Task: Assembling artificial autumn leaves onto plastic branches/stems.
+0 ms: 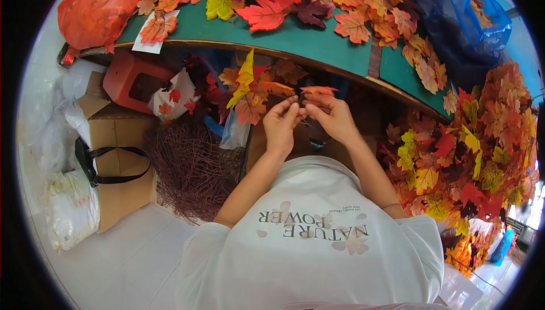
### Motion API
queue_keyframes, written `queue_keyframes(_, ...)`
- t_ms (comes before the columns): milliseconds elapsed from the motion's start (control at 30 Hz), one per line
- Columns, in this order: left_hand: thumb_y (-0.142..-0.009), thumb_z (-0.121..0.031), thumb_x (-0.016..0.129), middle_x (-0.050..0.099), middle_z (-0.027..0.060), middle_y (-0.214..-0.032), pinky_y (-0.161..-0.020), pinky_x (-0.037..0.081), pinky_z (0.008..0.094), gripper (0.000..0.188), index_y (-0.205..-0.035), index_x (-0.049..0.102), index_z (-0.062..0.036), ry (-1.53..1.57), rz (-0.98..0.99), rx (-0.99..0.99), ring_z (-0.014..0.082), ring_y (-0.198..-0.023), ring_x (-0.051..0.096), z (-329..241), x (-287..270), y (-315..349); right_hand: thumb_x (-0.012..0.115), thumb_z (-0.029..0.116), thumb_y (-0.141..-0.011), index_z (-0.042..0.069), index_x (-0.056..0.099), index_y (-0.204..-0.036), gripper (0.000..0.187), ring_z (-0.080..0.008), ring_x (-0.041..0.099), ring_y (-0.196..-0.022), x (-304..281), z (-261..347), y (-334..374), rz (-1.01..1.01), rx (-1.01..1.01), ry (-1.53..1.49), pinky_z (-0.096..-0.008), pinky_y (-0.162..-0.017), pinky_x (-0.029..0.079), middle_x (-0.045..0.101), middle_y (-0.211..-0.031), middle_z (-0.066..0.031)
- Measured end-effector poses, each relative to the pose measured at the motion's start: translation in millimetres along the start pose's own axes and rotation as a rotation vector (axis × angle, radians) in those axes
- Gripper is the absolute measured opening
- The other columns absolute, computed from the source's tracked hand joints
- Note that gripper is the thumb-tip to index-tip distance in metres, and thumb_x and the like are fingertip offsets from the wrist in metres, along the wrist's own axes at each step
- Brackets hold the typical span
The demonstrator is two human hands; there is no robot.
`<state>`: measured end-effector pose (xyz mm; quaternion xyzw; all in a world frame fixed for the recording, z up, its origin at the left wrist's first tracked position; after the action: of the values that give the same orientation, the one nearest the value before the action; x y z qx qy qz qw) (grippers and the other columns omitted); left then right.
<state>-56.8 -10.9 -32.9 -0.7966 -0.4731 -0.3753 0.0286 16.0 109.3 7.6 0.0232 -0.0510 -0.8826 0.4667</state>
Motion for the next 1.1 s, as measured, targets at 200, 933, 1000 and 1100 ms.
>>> queue_keyframes(200,-0.093,-0.023,0.051,0.057,0.0035,-0.078,-0.060,0.052,0.0242,0.017,-0.098,0.053,-0.0066,0.071,-0.102,-0.221,0.0150,-0.067,0.063,2.0,-39.2,-10.8,0.060,0.000,-0.081,0.002,0.061,-0.101,0.021,-0.0218,0.060,-0.073,18.4,108.3,-90.4,-0.275,-1.093,0.798,-0.0299,-0.062,0.048,0.060,-0.088,-0.0094)
queue_keyframes(933,-0.090,-0.005,0.052,0.058,0.0066,-0.103,-0.087,0.047,0.0314,0.008,-0.098,0.054,-0.0021,0.067,0.282,-0.124,0.0179,-0.097,0.059,-19.9,-9.4,-3.5,0.062,0.013,-0.086,-0.003,0.060,-0.093,0.018,-0.0142,0.062,-0.077,-72.1,99.2,-89.3,-0.337,-0.561,-0.167,-0.0236,-0.064,0.050,0.063,-0.083,-0.0080)
queue_keyframes(1000,-0.090,-0.004,0.052,0.058,0.0073,-0.104,-0.089,0.046,0.0319,0.009,-0.098,0.054,-0.0021,0.031,0.336,-0.093,0.0191,-0.100,0.058,-22.5,2.3,-2.2,0.060,0.013,-0.087,0.000,0.060,-0.094,0.015,-0.0146,0.062,-0.076,-62.1,69.7,-55.5,-0.291,-0.433,-0.310,-0.0256,-0.067,0.052,0.063,-0.084,-0.0074)
queue_keyframes(1100,-0.088,-0.001,0.053,0.057,0.0096,-0.111,-0.095,0.043,0.0337,0.015,-0.103,0.053,-0.0021,0.032,0.452,-0.070,0.0219,-0.109,0.055,-27.6,19.5,3.0,0.059,0.017,-0.088,0.001,0.060,-0.095,0.017,-0.0150,0.062,-0.077,-44.3,23.6,-18.7,-0.285,-0.278,-0.434,-0.0285,-0.071,0.052,0.062,-0.087,-0.0069)
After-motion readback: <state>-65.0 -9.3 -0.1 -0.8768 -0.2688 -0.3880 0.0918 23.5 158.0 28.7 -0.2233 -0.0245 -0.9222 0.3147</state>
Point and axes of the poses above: each hand's wrist, its own y-axis away from the middle knuckle, its own x-axis out of the palm, z = x × y, the point moved 2 cm from there along -y, towards the middle knuckle
